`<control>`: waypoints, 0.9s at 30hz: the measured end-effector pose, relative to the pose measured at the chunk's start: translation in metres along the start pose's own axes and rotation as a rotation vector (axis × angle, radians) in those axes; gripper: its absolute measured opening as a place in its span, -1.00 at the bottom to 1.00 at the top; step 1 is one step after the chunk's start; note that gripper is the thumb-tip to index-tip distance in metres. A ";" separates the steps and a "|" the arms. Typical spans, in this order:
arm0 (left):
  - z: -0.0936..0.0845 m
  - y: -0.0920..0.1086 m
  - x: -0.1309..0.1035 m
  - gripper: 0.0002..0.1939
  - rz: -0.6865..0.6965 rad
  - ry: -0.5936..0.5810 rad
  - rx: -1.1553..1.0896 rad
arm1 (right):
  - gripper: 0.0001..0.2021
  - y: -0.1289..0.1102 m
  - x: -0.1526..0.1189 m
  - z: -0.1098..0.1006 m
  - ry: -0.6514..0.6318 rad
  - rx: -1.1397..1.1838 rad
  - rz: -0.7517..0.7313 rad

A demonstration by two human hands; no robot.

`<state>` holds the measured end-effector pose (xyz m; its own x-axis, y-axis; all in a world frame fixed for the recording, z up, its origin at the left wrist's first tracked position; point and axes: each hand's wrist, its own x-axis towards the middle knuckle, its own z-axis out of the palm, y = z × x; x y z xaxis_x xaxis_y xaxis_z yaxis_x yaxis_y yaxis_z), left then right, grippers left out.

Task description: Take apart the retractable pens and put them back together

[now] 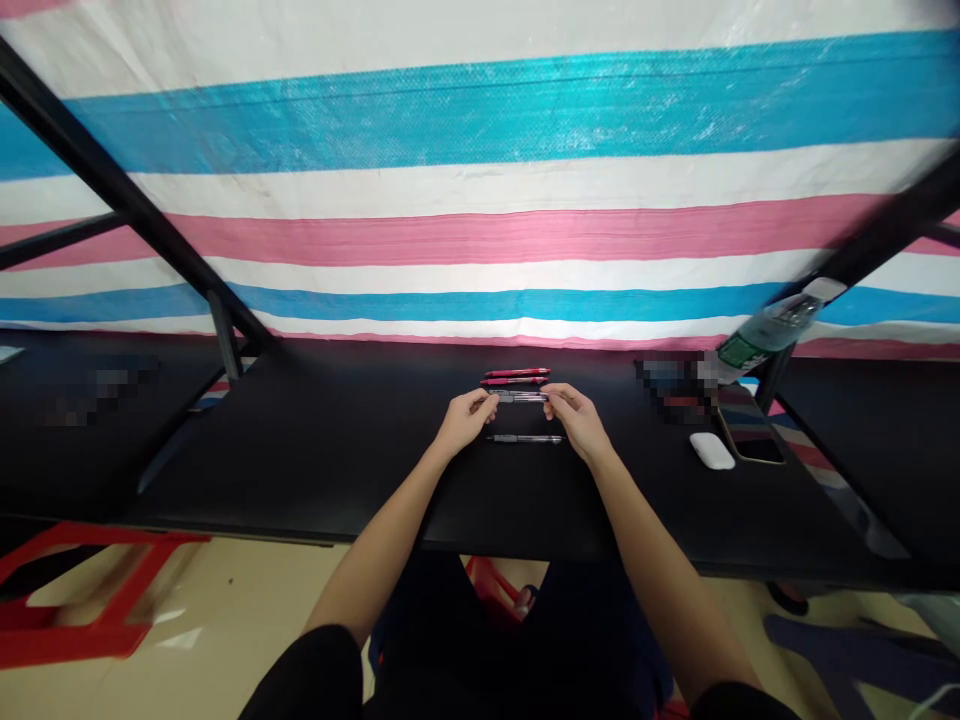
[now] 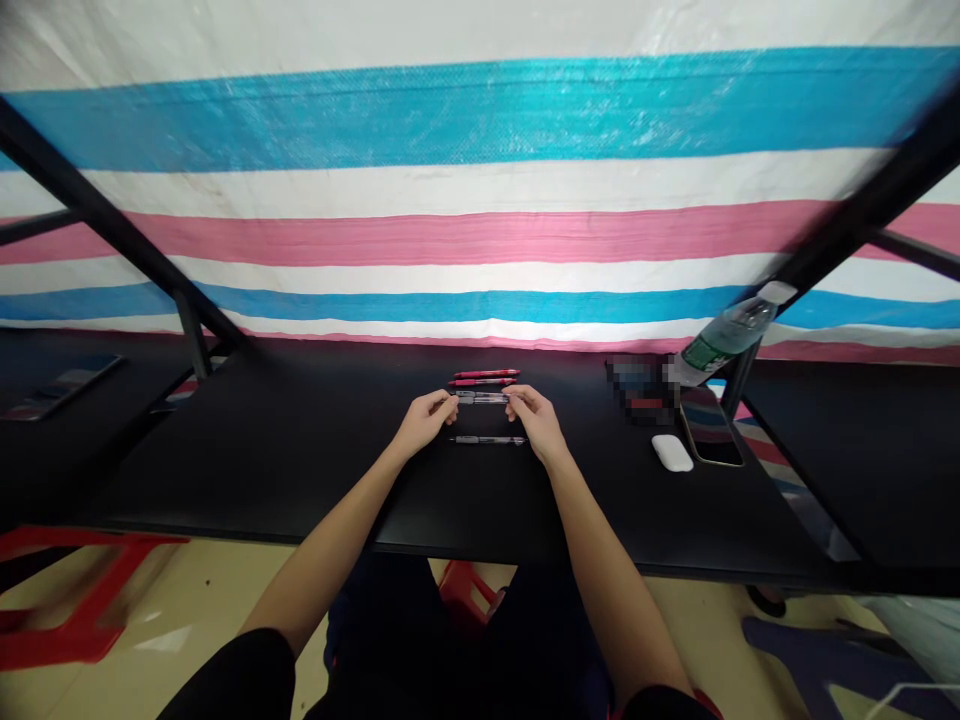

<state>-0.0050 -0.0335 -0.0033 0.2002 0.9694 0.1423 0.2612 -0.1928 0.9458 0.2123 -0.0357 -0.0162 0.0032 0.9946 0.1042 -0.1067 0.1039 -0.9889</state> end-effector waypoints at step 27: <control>0.001 0.000 -0.003 -0.80 0.109 0.010 0.080 | -0.67 -0.006 0.001 -0.003 -0.058 0.334 0.209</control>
<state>-0.0052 -0.0362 -0.0043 0.2218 0.9434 0.2467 0.3129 -0.3085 0.8983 0.2163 -0.0356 -0.0109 -0.1078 0.9909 -0.0809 -0.4163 -0.1188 -0.9014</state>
